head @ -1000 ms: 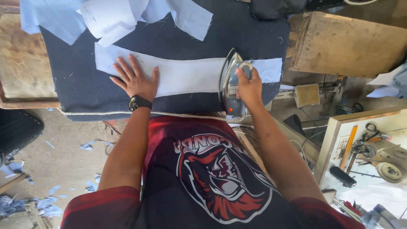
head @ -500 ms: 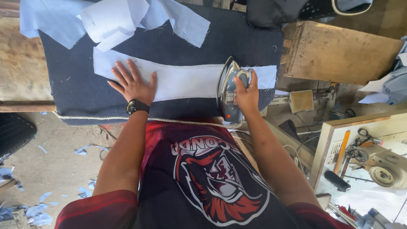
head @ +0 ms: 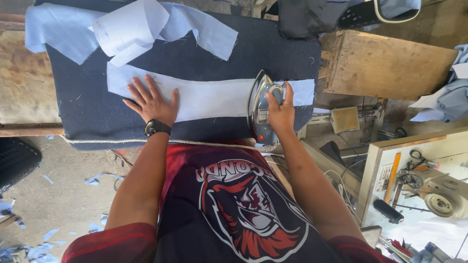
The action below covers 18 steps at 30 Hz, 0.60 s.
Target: The person irons a piece of dark fabric on a table using an electric iron. They repeatedly smooth the fabric, lift it to check the edges, and reposition it to ensure even pressing. The person also handles a white paper pattern piece, placing it on the fabric before ironing.
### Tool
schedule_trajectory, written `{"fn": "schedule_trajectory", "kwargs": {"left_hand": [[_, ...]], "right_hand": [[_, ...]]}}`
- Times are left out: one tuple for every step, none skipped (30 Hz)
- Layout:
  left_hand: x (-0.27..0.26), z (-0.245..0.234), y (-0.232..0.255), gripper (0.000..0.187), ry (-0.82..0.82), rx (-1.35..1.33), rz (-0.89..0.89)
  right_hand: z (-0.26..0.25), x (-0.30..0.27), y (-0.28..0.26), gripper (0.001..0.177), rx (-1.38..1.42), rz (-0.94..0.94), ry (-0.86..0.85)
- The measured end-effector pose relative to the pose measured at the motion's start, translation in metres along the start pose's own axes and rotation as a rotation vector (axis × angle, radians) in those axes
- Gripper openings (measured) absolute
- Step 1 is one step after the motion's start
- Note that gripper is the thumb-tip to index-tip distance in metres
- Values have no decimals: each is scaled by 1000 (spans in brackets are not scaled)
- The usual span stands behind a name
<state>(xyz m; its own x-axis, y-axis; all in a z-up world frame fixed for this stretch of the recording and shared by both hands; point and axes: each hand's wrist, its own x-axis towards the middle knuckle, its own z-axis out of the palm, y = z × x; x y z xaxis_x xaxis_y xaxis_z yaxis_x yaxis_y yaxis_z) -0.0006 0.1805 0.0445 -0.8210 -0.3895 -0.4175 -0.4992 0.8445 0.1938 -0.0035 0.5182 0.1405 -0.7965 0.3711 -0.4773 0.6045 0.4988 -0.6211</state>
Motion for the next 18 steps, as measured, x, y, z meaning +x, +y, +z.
{"fn": "schedule_trajectory", "kwargs": {"left_hand": [[0, -1, 1, 95, -1, 0, -1], [-1, -2, 1, 95, -3, 2, -1], [-1, -3, 1, 94, -5, 4, -1], [-1, -3, 1, 94, -5, 4, -2], [-1, -2, 1, 94, -4, 7, -2], [-1, -2, 1, 94, -3, 11, -2], [-1, -2, 2, 94, -4, 11, -3], [-2, -3, 2, 95, -1, 11, -1], [-2, -3, 2, 95, 2, 11, -1], [-1, -3, 2, 95, 1, 12, -4], [-1, -3, 2, 95, 0, 16, -9], [-1, -3, 2, 95, 0, 19, -15], [-1, -3, 2, 95, -3, 19, -18], [-1, -3, 2, 95, -7, 20, -18], [-1, -4, 2, 96, -11, 22, -18], [-3, -3, 2, 96, -15, 23, -21], [-2, -2, 2, 95, -6, 23, -21], [-1, -2, 2, 95, 2, 24, -20]], "right_hand": [[-1, 0, -1, 68, -1, 0, -1], [-1, 0, -1, 69, -8, 2, -1], [-2, -1, -2, 69, -16, 3, 0], [-3, -2, -4, 69, -17, 4, -1], [-4, -4, -7, 69, -25, -5, 5], [-6, -5, -9, 70, -33, -14, 10], [-7, -8, -16, 70, -34, -13, 9], [-9, -12, -22, 70, -41, -4, 11], [-10, -15, -29, 69, -48, 5, 10], [-5, -6, -14, 69, -50, 6, 7], [0, 3, 2, 64, -22, 18, -4], [5, 11, 17, 61, 6, 30, -14], [5, 10, 17, 61, 3, 32, -17], [5, 9, 17, 56, 16, 23, -19], [4, 9, 16, 51, 29, 15, -20], [3, -1, 14, 51, 27, 17, -22], [3, -9, 10, 55, -1, 11, -24], [3, -17, 6, 60, -29, 5, -25]]}}
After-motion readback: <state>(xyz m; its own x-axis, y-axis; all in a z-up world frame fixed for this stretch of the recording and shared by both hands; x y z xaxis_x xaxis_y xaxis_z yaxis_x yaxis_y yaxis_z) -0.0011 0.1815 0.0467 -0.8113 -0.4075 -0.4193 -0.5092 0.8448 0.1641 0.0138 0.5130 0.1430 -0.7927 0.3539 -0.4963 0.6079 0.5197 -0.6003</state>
